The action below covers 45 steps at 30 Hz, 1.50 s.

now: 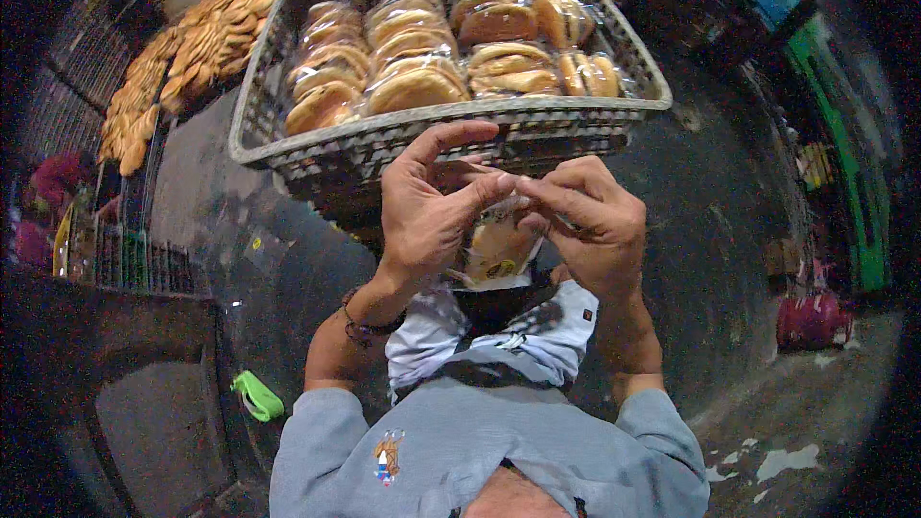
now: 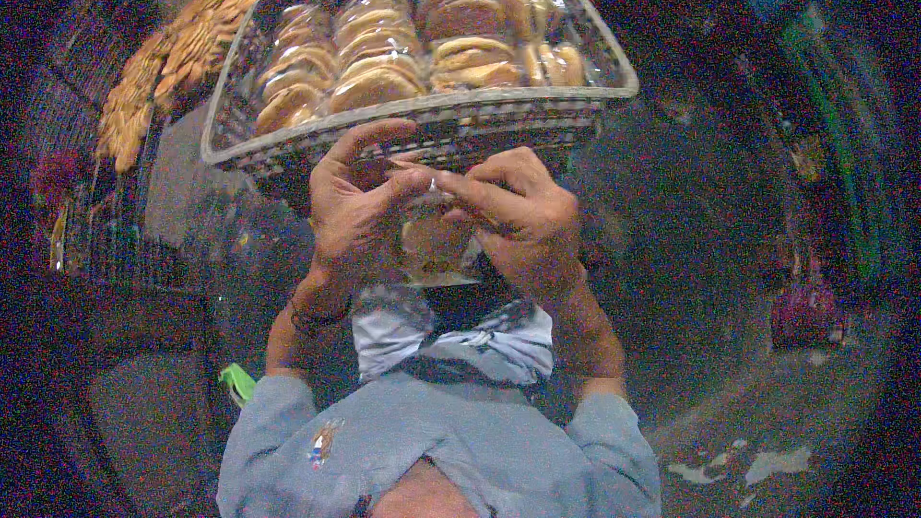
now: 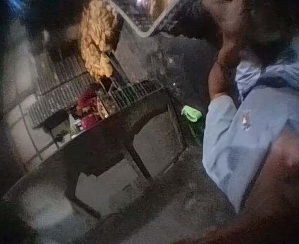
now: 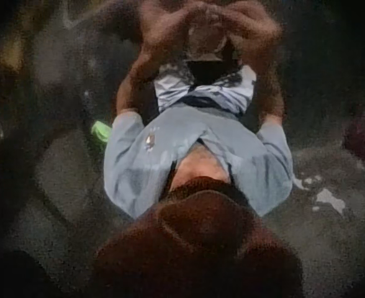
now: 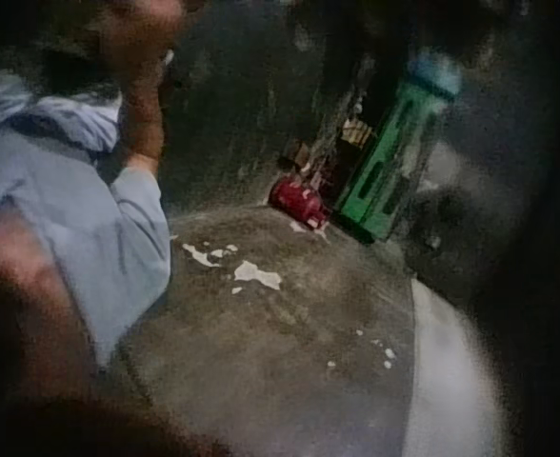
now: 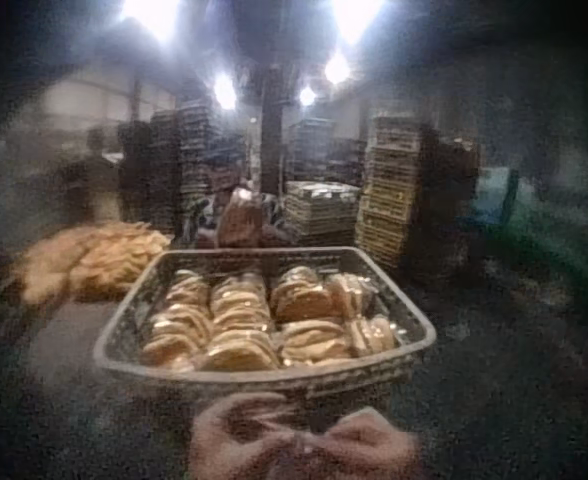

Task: The person picks up individual buns from a large crate, places them into clear plastic bags, and seals the bags using a handheld heat sealer. The sealed buns are then placed back into the crate.

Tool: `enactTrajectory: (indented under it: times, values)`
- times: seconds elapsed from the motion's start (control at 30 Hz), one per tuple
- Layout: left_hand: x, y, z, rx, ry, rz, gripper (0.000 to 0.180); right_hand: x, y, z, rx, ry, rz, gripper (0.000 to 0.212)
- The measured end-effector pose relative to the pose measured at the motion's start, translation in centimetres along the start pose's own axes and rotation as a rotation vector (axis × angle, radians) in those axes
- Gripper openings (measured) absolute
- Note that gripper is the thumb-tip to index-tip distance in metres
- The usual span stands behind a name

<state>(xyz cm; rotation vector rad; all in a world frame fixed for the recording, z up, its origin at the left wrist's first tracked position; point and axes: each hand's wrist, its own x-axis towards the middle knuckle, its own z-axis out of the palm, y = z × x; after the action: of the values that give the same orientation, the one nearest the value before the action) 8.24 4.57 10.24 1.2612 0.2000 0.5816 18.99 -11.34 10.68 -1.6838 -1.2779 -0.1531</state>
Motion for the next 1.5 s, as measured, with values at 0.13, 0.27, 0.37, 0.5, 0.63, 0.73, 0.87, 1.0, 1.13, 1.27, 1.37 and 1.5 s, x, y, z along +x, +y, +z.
enactTrajectory:
  times: [0.13,0.27,0.37,0.5,0.63,0.73,0.87,1.0,1.13,1.27,1.37,1.5]
  values:
    - [-2.1,-0.6,-4.5,0.608,0.041,0.360,0.037,0.3,0.4,4.1,-0.051,-0.009,-0.112,0.027]
    - [-4.3,-1.9,-7.8,1.020,0.036,0.545,0.032,-0.9,1.8,9.3,0.040,0.027,-0.094,0.024]
    - [-6.1,-4.6,-10.0,1.050,0.055,0.505,0.028,-2.7,3.1,11.1,0.104,-0.036,0.005,0.024]
    - [-8.0,-6.6,-9.9,0.862,0.132,0.303,0.015,-4.4,4.3,11.5,0.338,-0.202,0.388,0.019]
    - [-7.9,-7.2,-9.0,0.640,0.209,0.091,0.012,-4.1,4.1,11.1,0.679,-0.276,0.826,0.019]
    - [-6.8,-8.0,-9.0,0.757,0.261,0.024,0.023,-4.3,4.7,11.3,0.835,-0.268,0.880,0.021]
    - [-4.3,-8.8,-7.3,0.674,0.078,0.069,0.042,-4.7,5.2,9.1,0.897,-0.192,0.814,0.020]
    - [-1.2,-10.1,-3.4,0.477,-0.076,-0.121,0.037,-4.9,6.5,4.8,1.025,0.074,0.835,0.013]
    - [1.4,-10.6,1.1,0.176,-0.004,-0.451,0.035,-8.2,11.9,-1.5,0.982,0.319,0.801,0.022]
    - [1.1,-9.9,2.1,-0.008,0.103,-0.639,0.045,-18.5,26.3,-5.4,0.406,0.593,1.106,0.021]
    - [1.3,-10.3,-1.5,-0.048,0.102,-0.704,0.044,-32.8,39.1,-3.9,-0.047,0.439,1.267,0.025]
    - [-0.5,-9.7,-4.6,-0.017,0.330,-0.713,0.042,-39.3,44.9,-0.3,-0.103,0.176,1.399,0.020]
